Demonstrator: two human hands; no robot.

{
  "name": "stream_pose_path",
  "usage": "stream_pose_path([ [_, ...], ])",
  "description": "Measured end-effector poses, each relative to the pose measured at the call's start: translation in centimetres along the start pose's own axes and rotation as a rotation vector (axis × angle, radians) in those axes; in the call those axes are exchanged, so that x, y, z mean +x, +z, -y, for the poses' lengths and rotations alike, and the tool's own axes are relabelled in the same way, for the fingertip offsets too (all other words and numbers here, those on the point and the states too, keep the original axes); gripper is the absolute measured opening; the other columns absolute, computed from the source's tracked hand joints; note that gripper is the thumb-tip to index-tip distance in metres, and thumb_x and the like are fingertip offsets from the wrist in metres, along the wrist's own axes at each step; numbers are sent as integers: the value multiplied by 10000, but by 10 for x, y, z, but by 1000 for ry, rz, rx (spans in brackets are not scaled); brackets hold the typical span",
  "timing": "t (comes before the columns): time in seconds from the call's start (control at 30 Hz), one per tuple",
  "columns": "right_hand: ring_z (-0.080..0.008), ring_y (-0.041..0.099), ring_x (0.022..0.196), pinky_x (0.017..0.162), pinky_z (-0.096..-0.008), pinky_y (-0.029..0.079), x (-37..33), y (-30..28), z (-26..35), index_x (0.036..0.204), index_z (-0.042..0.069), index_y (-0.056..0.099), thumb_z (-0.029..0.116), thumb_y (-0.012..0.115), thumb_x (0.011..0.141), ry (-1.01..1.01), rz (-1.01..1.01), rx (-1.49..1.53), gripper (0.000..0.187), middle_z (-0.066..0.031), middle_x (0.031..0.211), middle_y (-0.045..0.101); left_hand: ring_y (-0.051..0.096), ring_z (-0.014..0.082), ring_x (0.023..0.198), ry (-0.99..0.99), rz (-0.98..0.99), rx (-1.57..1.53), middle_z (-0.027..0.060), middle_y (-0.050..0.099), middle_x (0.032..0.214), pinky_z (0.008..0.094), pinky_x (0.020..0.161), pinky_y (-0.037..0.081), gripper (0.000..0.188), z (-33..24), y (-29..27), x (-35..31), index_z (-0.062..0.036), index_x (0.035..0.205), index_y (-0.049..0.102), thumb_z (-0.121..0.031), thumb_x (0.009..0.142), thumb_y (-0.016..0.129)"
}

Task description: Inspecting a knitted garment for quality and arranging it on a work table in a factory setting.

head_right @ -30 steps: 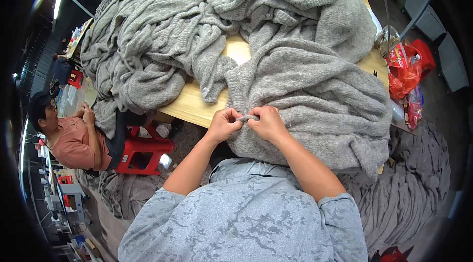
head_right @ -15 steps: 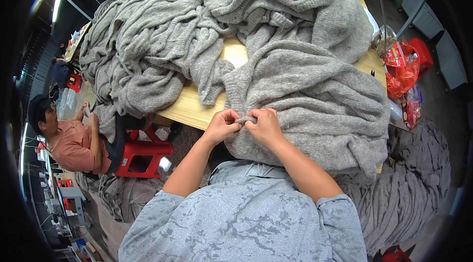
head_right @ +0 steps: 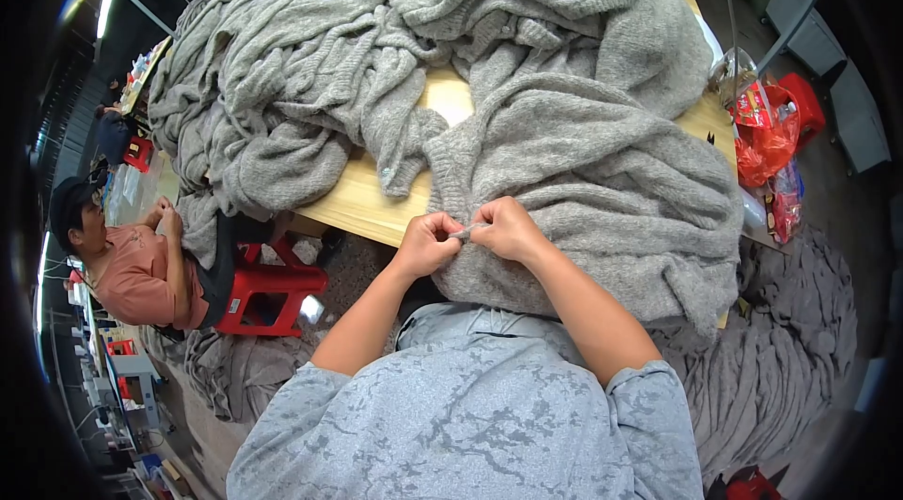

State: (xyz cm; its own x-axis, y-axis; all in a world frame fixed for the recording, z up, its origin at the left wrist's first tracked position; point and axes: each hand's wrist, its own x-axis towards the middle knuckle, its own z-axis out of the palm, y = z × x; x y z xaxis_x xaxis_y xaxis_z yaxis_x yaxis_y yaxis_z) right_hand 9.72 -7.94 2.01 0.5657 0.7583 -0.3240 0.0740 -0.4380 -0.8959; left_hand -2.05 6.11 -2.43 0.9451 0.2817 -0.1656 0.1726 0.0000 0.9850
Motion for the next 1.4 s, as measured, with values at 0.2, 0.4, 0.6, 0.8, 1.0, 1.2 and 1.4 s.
stream_pose_path([
  [0.2,-30,405,515,464,-222,313,12,-12,-8,642,36,596,50,603,681,-19,294,226,42,55,563,504,534,56,607,-144,190,-226,-10,578,680,207,544,430,101,-14,-10,8,-39,768,551,15,732,628],
  [0.4,-30,433,561,511,-212,344,9,-7,-9,684,35,606,73,634,715,-6,367,176,57,41,598,532,552,63,638,-113,279,-206,-8,581,731,206,582,454,163,-9,-19,11,-51,836,520,-1,757,655],
  [0.6,-146,570,639,641,-267,463,-31,-38,-6,822,-9,613,91,622,760,-430,-335,-66,118,-70,725,611,544,53,682,-89,95,-160,-13,560,791,202,607,455,221,-6,-27,10,-54,876,504,57,732,631],
  [0.8,-176,569,810,671,-286,460,-97,-61,-35,831,-7,602,47,614,746,-73,-285,-225,101,-86,853,595,541,134,695,414,-156,671,18,564,795,243,610,439,230,-58,-5,-5,-41,897,554,79,702,577],
  [1.0,-276,526,929,811,-369,417,-85,-19,-41,930,33,603,116,653,722,-459,-465,-487,229,-98,949,589,561,337,850,540,166,853,140,575,917,406,730,464,168,-66,38,-1,-37,864,588,-41,699,623],
  [1.2,-259,492,955,819,-384,372,-69,10,-41,996,63,593,224,706,692,-397,-408,-411,362,-77,958,563,581,335,795,313,225,940,162,595,811,389,679,452,152,-63,35,2,-10,863,602,-68,727,638],
  [1.4,-251,552,792,741,-347,427,-54,11,-48,794,12,640,167,703,705,-274,-403,-127,189,-94,772,611,558,226,639,178,201,680,145,579,695,326,597,427,157,-62,34,2,5,864,600,-93,750,645],
])
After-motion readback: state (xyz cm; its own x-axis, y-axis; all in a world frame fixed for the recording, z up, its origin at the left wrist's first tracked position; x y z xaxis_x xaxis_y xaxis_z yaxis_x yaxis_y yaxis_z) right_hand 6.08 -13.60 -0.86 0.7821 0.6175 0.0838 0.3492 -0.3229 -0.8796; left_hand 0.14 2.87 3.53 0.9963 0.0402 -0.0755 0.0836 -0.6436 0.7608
